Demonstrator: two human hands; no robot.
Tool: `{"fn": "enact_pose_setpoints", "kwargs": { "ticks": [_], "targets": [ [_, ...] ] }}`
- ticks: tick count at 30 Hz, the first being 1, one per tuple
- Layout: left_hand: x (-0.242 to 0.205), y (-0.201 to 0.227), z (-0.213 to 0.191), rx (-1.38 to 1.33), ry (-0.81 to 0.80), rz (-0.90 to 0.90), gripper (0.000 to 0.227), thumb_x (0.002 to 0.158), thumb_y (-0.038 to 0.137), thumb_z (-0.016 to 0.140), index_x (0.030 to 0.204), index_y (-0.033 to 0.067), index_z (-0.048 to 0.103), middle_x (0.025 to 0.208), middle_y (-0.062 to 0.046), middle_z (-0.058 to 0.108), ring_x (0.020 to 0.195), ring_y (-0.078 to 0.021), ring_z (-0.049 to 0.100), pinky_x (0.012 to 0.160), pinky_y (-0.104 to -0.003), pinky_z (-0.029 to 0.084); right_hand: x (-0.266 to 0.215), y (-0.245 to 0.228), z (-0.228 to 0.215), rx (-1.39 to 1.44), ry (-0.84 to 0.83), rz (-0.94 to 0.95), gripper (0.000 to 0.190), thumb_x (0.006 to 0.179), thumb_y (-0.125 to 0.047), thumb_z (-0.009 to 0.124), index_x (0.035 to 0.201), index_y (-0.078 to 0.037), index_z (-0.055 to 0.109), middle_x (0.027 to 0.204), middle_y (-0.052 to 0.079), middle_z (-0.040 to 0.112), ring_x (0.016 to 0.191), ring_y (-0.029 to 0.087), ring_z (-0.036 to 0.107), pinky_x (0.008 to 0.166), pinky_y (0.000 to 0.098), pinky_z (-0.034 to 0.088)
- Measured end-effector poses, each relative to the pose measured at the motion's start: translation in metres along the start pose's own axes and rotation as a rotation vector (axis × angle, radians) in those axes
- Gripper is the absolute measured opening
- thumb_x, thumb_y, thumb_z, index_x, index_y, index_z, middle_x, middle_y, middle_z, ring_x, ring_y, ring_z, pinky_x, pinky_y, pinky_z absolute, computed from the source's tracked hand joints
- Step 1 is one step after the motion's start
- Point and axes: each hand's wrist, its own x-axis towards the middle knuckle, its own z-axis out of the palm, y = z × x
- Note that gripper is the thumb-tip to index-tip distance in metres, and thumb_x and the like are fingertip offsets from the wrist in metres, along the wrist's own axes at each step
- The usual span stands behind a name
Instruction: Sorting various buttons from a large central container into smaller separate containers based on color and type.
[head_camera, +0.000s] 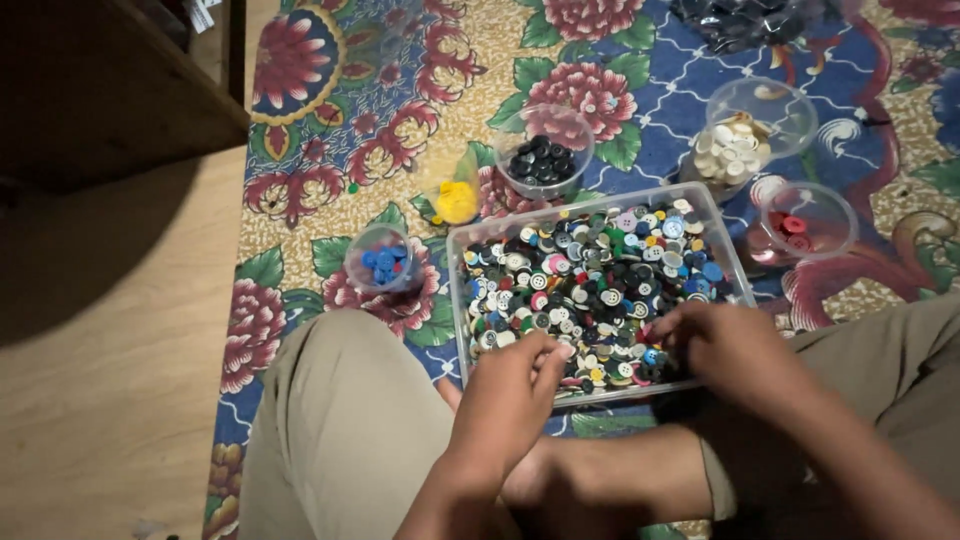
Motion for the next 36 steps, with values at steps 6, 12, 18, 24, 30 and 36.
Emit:
{"fn": "enact_pose_setpoints", "kwargs": {
  "ticks": [6,12,18,24,30,36],
  "targets": [
    [0.004,-0.020,0.021,0.188,-0.065,-0.022,0.043,0.089,0.016,0.067,0.132,0.0169,0.066,0.125,-0.006,0.061,0.114,-0.0287,0.061,0.100,-0.041,0.050,0.010,0.007,0.044,-0.061,0.028,-0.464,0.045,0.075,-0.027,0.083,0.119,-0.018,0.077,0.134,-0.001,0.072,0.122,0.020,0.069,0.102,0.0351,0.053],
    [-0.002,-0.016,0.025,0.184,0.087,-0.012,0.065,0.082,0.006,0.069,0.143,0.0186,0.052,0.141,-0.005,0.048,0.108,-0.0273,0.062,0.100,-0.048,0.047,-0.013,-0.007,0.047,0.083,0.249,-0.464,0.032,0.081,-0.004,0.063,0.108,-0.013,0.078,0.126,-0.001,0.074,0.088,0.023,0.074,0.077,0.0348,0.057],
    [0.003,-0.022,0.033,0.306,0.223,-0.155,0.045,0.095,0.027,0.061,0.138,0.0162,0.052,0.131,-0.008,0.062,0.118,-0.0309,0.060,0.107,-0.072,0.025,-0.001,0.005,0.024,-0.081,0.265,-0.187,0.028,0.092,-0.017,0.055,0.111,-0.012,0.075,0.111,0.010,0.076,0.087,0.035,0.073,0.081,0.0448,0.057],
    [0.024,-0.014,0.033,0.273,-0.152,-0.265,0.066,0.086,0.037,0.078,0.143,0.0169,0.052,0.123,-0.016,0.068,0.120,-0.0397,0.066,0.091,-0.057,0.055,0.016,0.000,0.048,-0.208,-0.036,-0.117,0.051,0.082,-0.034,0.078,0.132,-0.023,0.072,0.120,0.016,0.073,0.115,0.041,0.072,0.096,0.0496,0.058],
    [0.047,-0.017,0.045,0.234,-0.247,-0.375,0.074,0.081,0.029,0.085,0.145,0.0208,0.050,0.128,-0.022,0.059,0.119,-0.0451,0.064,0.088,-0.056,0.059,0.018,-0.014,0.078,-0.324,-0.011,-0.245,0.068,0.074,-0.032,0.089,0.135,-0.017,0.063,0.129,0.020,0.061,0.126,0.050,0.058,0.109,0.0542,0.047],
    [0.035,-0.004,0.050,0.044,-0.047,-0.362,0.058,0.083,0.020,0.083,0.136,0.0200,0.061,0.124,-0.019,0.067,0.127,-0.0379,0.063,0.103,-0.048,0.056,0.006,-0.020,0.078,-0.100,0.100,-0.308,0.052,0.084,-0.020,0.077,0.134,-0.016,0.065,0.118,0.018,0.068,0.115,0.043,0.069,0.100,0.0516,0.054]
  ]
}}
